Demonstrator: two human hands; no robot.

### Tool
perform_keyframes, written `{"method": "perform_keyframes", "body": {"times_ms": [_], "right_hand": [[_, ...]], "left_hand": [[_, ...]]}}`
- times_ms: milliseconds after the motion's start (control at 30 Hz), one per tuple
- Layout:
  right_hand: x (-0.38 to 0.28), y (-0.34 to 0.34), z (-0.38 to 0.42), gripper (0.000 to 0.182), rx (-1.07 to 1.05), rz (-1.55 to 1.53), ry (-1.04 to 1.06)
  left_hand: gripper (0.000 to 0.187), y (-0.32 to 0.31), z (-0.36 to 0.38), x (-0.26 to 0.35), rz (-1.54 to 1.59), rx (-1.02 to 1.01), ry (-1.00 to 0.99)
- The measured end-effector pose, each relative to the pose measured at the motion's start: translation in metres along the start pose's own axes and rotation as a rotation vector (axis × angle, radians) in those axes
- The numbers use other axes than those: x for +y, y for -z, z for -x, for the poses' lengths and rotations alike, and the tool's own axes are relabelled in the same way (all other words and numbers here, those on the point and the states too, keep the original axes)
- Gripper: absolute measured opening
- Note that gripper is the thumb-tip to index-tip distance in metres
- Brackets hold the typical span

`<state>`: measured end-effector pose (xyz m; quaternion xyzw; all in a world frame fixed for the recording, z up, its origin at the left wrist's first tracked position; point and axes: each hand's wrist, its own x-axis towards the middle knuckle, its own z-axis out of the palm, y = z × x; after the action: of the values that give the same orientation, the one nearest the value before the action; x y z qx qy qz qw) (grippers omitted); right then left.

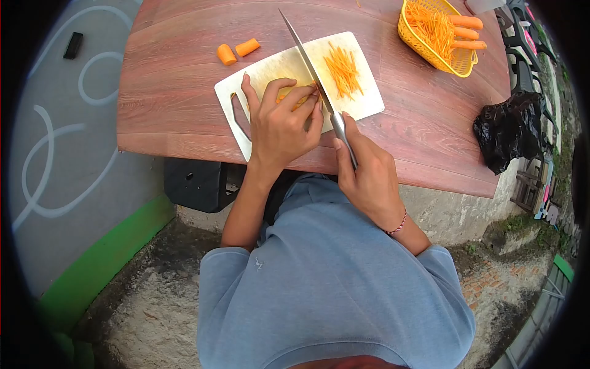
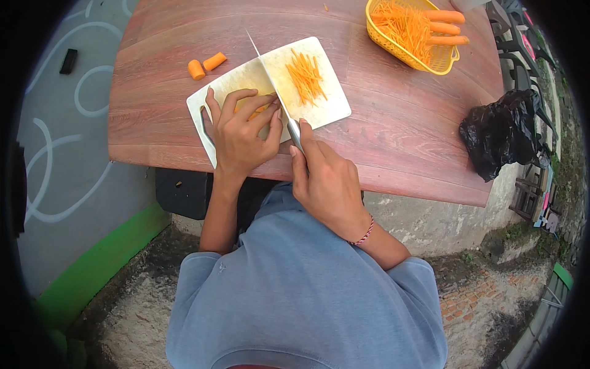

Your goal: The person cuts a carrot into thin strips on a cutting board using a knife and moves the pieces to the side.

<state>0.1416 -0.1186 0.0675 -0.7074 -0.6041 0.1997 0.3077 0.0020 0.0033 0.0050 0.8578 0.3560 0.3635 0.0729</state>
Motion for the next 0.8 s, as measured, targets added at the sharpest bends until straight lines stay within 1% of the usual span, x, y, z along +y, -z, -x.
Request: {"method": "perform_keyframes", "body": {"times_ms": [133, 200, 233, 300, 433, 533, 633, 733, 800], "right_hand": [[0.007, -0.014, -0.025, 0.045, 0.042, 0.037, 0.027], [0.010, -0.012, -0.049, 0.040, 0.050, -0.075, 0.026], [0.009, -0.007, -0.055, 0.040, 0.061, -0.075, 0.018], [0.007, 0.002, -0.064, 0.036, -0.062, -0.076, -0.067], [0.015, 0.006, -0.066, 0.036, -0.019, -0.103, -0.030], [0.016, 0.015, -0.062, 0.037, -0.027, -0.194, -0.100], [0.018, 0.019, -0.053, 0.038, 0.025, -0.234, -0.088], [0.016, 0.026, -0.044, 0.041, 0.009, -0.246, -0.103], [0.018, 0.025, -0.036, 0.040, 0.017, -0.237, -0.071]], "left_hand": [[0.015, 0.000, 0.001, -0.001, 0.014, -0.022, -0.007], [0.015, -0.001, 0.000, -0.002, 0.023, -0.007, -0.006], [0.015, -0.001, 0.000, -0.001, 0.029, -0.012, -0.018], [0.015, -0.001, 0.000, 0.000, 0.018, -0.003, -0.002], [0.015, 0.002, 0.000, 0.001, -0.007, -0.020, -0.019], [0.015, 0.004, -0.003, 0.004, -0.059, -0.039, -0.022], [0.018, 0.002, -0.002, 0.003, -0.063, -0.056, -0.025], [0.020, 0.000, -0.003, 0.003, -0.038, -0.053, -0.040], [0.020, 0.002, -0.005, 0.004, -0.036, -0.063, -0.049]]}}
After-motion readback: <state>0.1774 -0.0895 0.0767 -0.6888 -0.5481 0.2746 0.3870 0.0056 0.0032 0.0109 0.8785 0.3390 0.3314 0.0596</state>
